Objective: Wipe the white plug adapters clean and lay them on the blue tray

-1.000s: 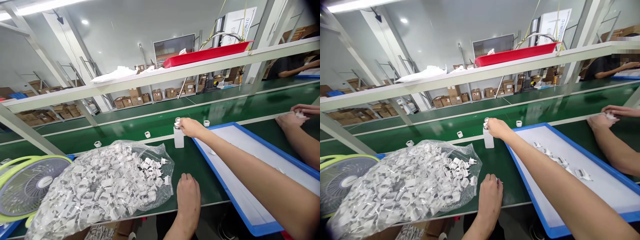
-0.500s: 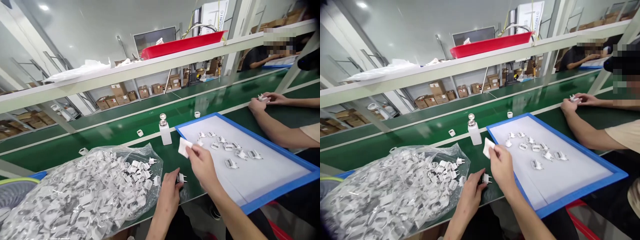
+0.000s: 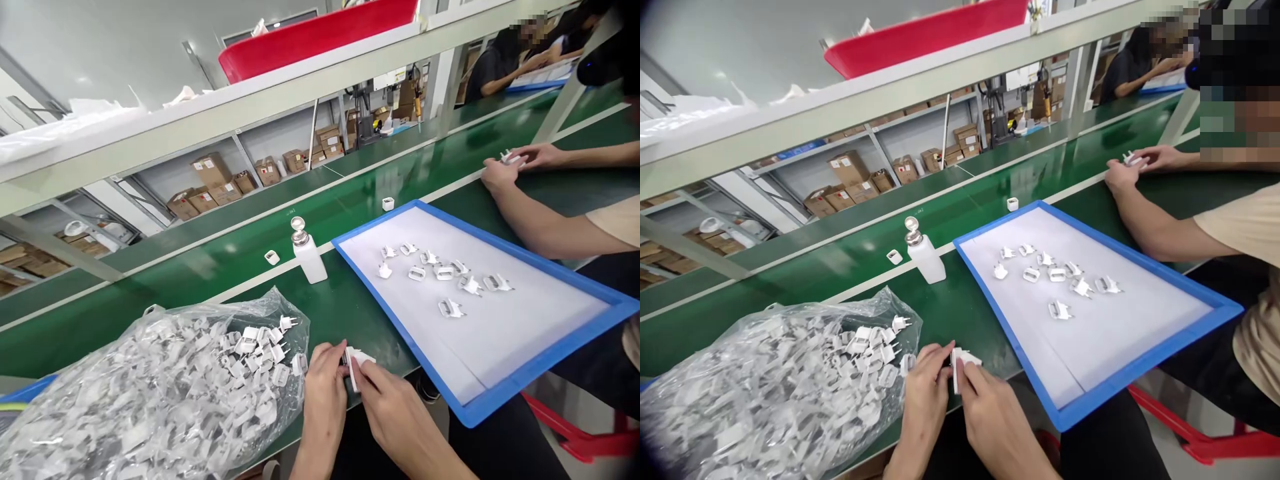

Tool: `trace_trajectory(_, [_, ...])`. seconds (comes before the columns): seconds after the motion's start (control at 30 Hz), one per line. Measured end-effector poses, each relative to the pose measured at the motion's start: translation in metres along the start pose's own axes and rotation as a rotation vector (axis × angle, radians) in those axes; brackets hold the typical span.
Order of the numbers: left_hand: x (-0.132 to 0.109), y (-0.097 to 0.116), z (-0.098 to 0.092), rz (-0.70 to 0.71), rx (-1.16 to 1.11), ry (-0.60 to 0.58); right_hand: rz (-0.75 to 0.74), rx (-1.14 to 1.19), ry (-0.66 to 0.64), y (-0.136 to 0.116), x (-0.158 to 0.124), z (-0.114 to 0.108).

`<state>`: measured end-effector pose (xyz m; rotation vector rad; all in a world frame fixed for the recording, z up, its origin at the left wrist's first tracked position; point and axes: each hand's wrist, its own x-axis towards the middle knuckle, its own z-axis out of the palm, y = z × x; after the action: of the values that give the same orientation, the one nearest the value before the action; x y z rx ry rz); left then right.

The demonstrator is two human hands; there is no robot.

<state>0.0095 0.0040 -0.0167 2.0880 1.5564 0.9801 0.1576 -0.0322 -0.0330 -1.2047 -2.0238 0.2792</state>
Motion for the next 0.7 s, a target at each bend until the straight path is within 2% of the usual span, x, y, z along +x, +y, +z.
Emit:
trace_trajectory(0.13, [0.0,-0.001,-0.001,0.022,0.049,-0.001,-0.047,-0.077,0.03,-0.002,-0.01,0.006])
trace_trajectory(0.4, [0.001,0.0,0.002,0.085,-0.012,-0.03,0.04,-0.157,0.023,0.006,0.017,0.004])
trace_trajectory(0.53, [0.0,-0.005,0.002,0.109,0.059,-0.023,-0.052,-0.151,0.045,-0.002,0.0,0.007])
trace_trajectory(0.7, [0.001,0.003,-0.007,0.045,0.051,-0.155,-0.022,-0.123,0.08,-0.004,-0.019,0.019])
